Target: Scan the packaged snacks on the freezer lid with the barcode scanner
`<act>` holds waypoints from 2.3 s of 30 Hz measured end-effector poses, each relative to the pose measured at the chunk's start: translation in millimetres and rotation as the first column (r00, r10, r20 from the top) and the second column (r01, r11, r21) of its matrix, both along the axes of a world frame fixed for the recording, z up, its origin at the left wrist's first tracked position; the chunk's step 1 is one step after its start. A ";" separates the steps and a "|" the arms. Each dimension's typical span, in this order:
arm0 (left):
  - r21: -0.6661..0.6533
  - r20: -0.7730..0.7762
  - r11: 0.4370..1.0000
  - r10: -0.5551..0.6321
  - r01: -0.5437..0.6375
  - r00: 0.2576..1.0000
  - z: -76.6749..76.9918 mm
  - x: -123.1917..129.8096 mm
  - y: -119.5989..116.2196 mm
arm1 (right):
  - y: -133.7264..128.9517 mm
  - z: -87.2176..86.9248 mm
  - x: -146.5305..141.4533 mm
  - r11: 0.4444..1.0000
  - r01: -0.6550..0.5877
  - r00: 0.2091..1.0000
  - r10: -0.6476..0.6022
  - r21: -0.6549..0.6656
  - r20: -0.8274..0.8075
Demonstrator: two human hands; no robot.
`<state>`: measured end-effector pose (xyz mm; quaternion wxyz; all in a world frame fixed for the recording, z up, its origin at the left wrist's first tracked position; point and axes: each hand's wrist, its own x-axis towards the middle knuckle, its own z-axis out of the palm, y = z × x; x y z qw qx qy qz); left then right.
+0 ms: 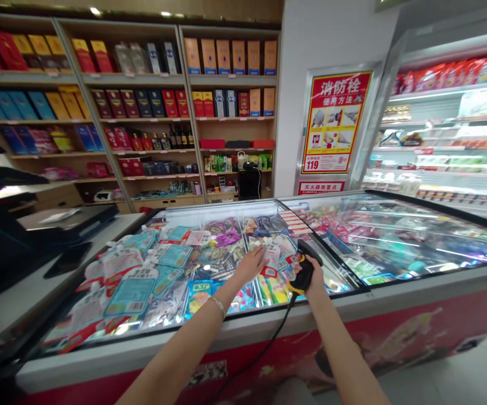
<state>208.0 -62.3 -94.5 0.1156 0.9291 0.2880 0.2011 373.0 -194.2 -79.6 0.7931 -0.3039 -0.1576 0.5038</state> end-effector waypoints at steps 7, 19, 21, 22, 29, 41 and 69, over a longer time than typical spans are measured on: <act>0.022 -0.037 1.000 0.019 -0.018 0.999 1.4 2.7 -2.2 | 3.4 -0.2 -2.4 0.999 0.024 0.997 -0.022 -0.023 0.078; 0.060 0.108 0.945 0.313 -0.320 0.944 70.5 -67.5 37.9 | 12.8 27.2 -25.1 0.989 -0.142 0.990 0.142 -0.039 0.001; 0.057 0.154 0.886 0.447 -0.459 0.881 84.2 -112.9 57.9 | 25.6 36.3 -46.0 0.978 -0.209 0.978 0.210 -0.016 0.016; 0.042 0.157 0.843 0.525 -0.537 0.837 88.3 -138.0 67.1 | 33.7 40.4 -58.6 0.970 -0.242 0.970 0.242 -0.002 0.027; -0.111 0.094 0.472 0.881 -0.874 0.464 83.5 -287.4 107.1 | 99.0 53.1 -156.9 0.882 -0.470 0.877 0.472 -0.043 0.085; 0.219 -0.117 0.489 0.872 -0.845 0.474 57.0 -293.8 111.6 | 148.2 30.4 -256.3 0.667 -0.743 0.653 0.740 -0.050 0.159; -0.291 0.774 0.745 0.552 -0.600 0.309 65.9 -304.7 111.1 | 136.5 25.2 -243.9 0.682 -0.728 0.669 0.730 -0.077 0.139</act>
